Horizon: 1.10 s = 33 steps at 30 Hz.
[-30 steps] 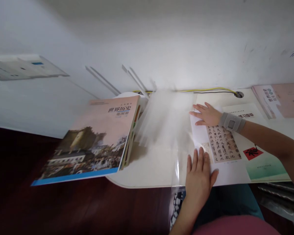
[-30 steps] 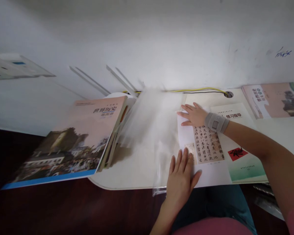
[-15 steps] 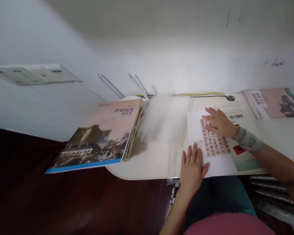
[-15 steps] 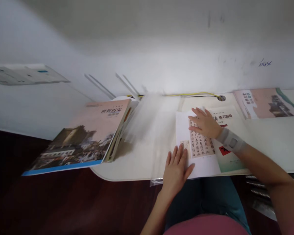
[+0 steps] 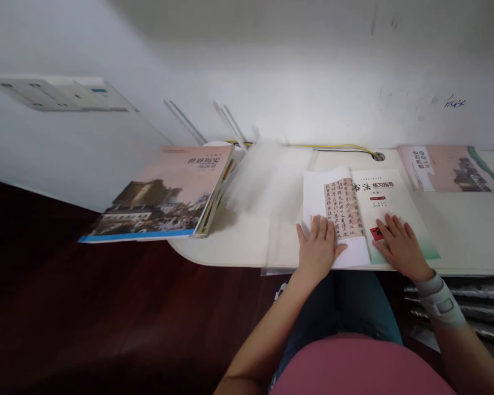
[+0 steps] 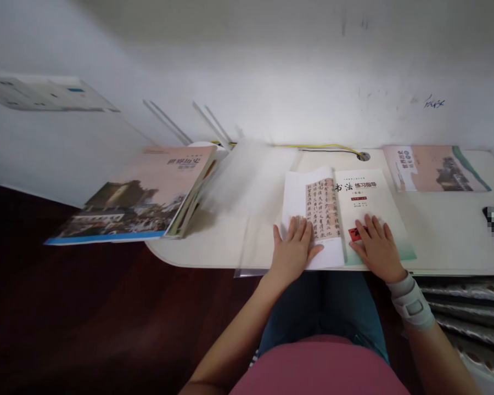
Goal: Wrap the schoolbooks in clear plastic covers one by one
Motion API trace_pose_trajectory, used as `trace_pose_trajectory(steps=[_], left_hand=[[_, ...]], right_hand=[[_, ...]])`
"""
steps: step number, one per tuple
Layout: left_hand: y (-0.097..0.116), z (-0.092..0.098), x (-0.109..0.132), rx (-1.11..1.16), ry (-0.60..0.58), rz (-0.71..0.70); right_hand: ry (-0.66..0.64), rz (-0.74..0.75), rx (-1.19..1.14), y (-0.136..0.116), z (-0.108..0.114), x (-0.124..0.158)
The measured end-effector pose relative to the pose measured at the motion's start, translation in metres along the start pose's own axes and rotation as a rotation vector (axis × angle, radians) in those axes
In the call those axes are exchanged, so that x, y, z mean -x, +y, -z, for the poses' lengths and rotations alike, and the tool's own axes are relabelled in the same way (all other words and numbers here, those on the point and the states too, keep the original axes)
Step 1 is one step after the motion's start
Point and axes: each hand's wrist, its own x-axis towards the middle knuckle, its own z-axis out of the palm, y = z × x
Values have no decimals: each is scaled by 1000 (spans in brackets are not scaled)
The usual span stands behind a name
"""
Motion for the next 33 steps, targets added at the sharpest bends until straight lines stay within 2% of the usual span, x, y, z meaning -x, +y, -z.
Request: trace_pose_trajectory(steps=[5, 12, 15, 18, 22, 28, 33], left_hand=[[-11, -6, -3, -24, -47, -2], [-26, 2, 7, -63, -68, 26], [-20, 6, 10, -58, -31, 31], [-5, 6, 8, -38, 40, -29], [9, 0, 6, 2, 13, -84], [7, -5, 7, 1, -22, -61], [0, -3, 15, 7, 6, -43]], right_hand=[[23, -10, 7, 1, -1, 3], [39, -20, 18, -2, 2, 3], [47, -28, 16, -3, 4, 2], [52, -40, 20, -2, 4, 2], [38, -36, 34, -1, 4, 2], [29, -43, 27, 0, 2, 2], [35, -43, -10, 2, -2, 3]])
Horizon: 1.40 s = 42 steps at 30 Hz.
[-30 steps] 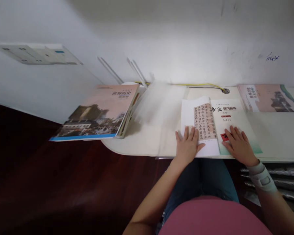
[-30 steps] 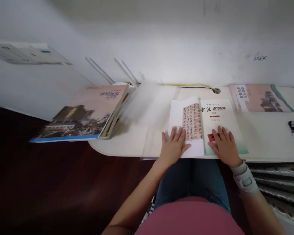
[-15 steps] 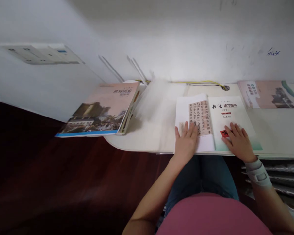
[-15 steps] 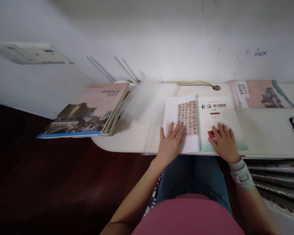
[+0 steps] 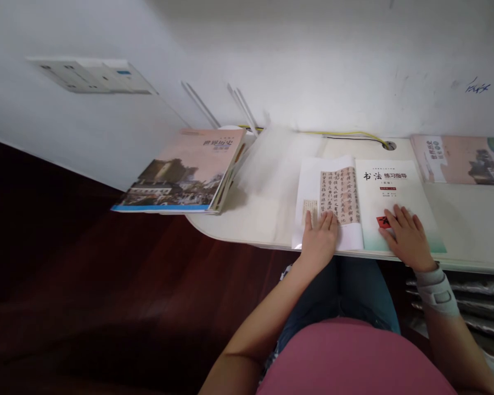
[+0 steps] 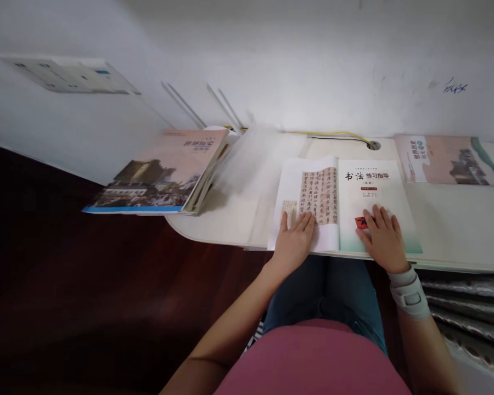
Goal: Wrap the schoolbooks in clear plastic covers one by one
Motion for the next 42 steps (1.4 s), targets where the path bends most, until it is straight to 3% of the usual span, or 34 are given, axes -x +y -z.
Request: trace_pose_trajectory(steps=[7, 13, 16, 24, 30, 42], left_hand=[[-7, 4, 6, -2, 18, 43], [30, -2, 5, 41, 130, -107], [39, -11, 1, 77, 132, -73], [25, -19, 8, 41, 113, -43], [32, -21, 12, 5, 96, -30], [16, -14, 15, -20, 113, -3]], right_hand=[[3, -5, -1, 0, 0, 0], [0, -11, 7, -2, 1, -1], [9, 0, 21, -2, 0, 0], [19, 10, 6, -1, 0, 0], [6, 2, 0, 0, -3, 0], [42, -10, -13, -5, 1, -1]])
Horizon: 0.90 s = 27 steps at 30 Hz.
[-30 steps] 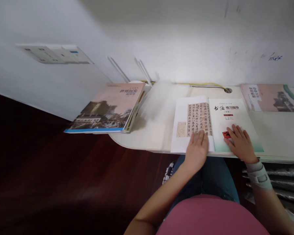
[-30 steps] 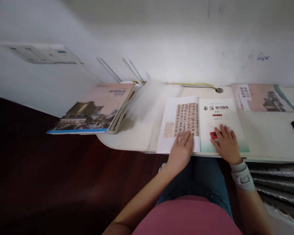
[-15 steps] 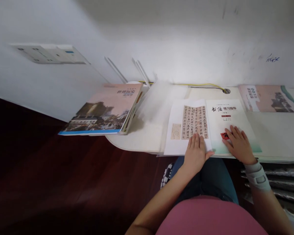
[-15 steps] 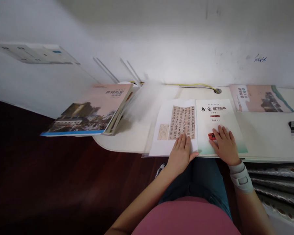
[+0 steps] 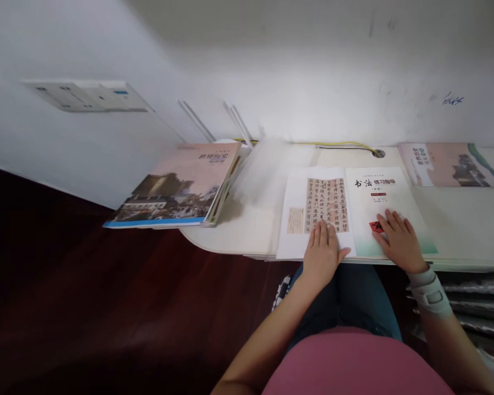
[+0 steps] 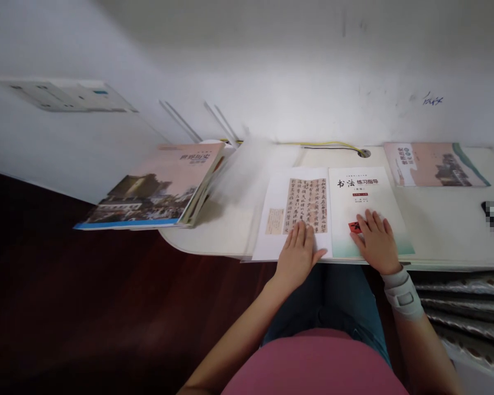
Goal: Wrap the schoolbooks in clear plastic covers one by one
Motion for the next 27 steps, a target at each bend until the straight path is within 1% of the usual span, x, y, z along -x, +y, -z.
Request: trace_pose_trajectory(steps=[3, 4, 5, 8, 10, 12, 15, 17, 18, 20, 22, 23, 24, 25, 27], left_hand=[[-11, 10, 5, 31, 26, -102], [-18, 15, 7, 25, 47, -96], [-26, 20, 8, 7, 72, -51], [-57, 31, 12, -77, 124, 227], [-78, 35, 15, -96, 99, 366], [-96, 37, 18, -69, 38, 451], [-117, 44, 23, 67, -15, 582], [-124, 56, 25, 286, 19, 659], [-125, 64, 26, 437, 65, 677], [-119, 85, 28, 764, 213, 655], [-102, 108, 28, 1041, 385, 561], [-91, 118, 28, 1148, 445, 504], [-78, 128, 27, 1237, 464, 446], [-65, 136, 24, 1306, 456, 385], [-41, 144, 14, 1419, 386, 218]], right_hand=[[5, -2, -30, -2, 3, 0], [3, 6, -50, -5, 5, -1], [3, 28, -78, -11, 8, -1], [-21, 183, -193, -39, 16, -3], [-59, 297, -245, -61, 19, -4], [-75, 362, -256, -78, 18, -5], [-66, 400, -247, -88, 12, -5], [-49, 393, -245, -86, 9, -4], [-35, 383, -251, -85, 8, -2], [-13, 351, -276, -83, 8, 3], [3, 314, -330, -85, 11, 9], [15, 291, -377, -87, 13, 13], [31, 266, -443, -89, 15, 17], [52, 237, -534, -91, 17, 20], [88, 144, -776, -91, 20, 25]])
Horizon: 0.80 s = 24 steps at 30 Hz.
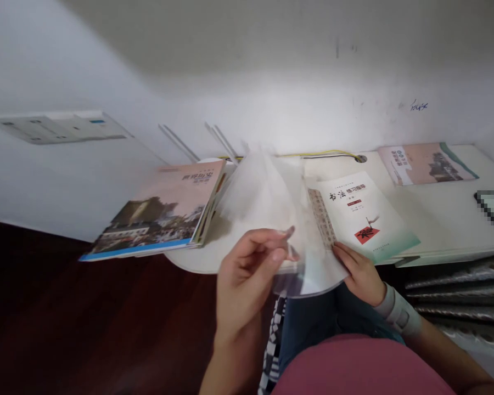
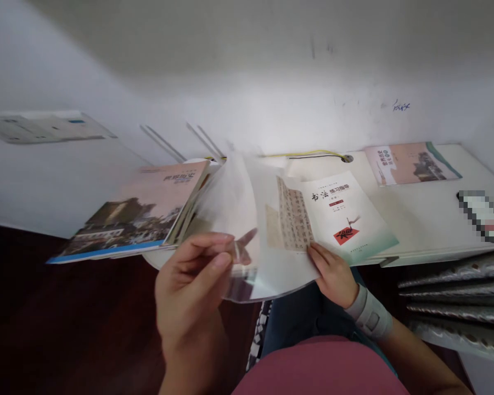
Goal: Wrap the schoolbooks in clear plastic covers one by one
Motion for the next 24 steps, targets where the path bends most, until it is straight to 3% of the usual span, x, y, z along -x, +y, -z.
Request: trace_pose_trajectory(steps=[2, 4, 7, 9, 12, 14, 16, 20, 24], left_hand=[[-2, -24, -8, 73, -180, -91], [-17, -45, -23, 49, -312, -214], [-60, -67, -49, -298, -327, -339], [-94, -74, -65, -600, -271, -299], [-135, -80, -87, -921, -374, -96], [-153, -83, -99, -1094, -499, 1], [-162, -87, -107, -1258, -573, 30], [-160, -92, -106, -1466, -575, -8], [-136, -81, -88, -1553, -575, 52]], right_hand=[[90, -153, -244, 3, 5, 4], [192, -369, -437, 11, 13, 8], [352, -640, -672, 27, 30, 13], [411, -712, -854, 39, 44, 15], [474, -706, -1000, 59, 66, 20], [582, -675, -872, 76, 78, 26], [644, -647, -557, 92, 87, 35], [397, -597, 78, 114, 93, 49], [223, -601, 279, 129, 97, 38]])
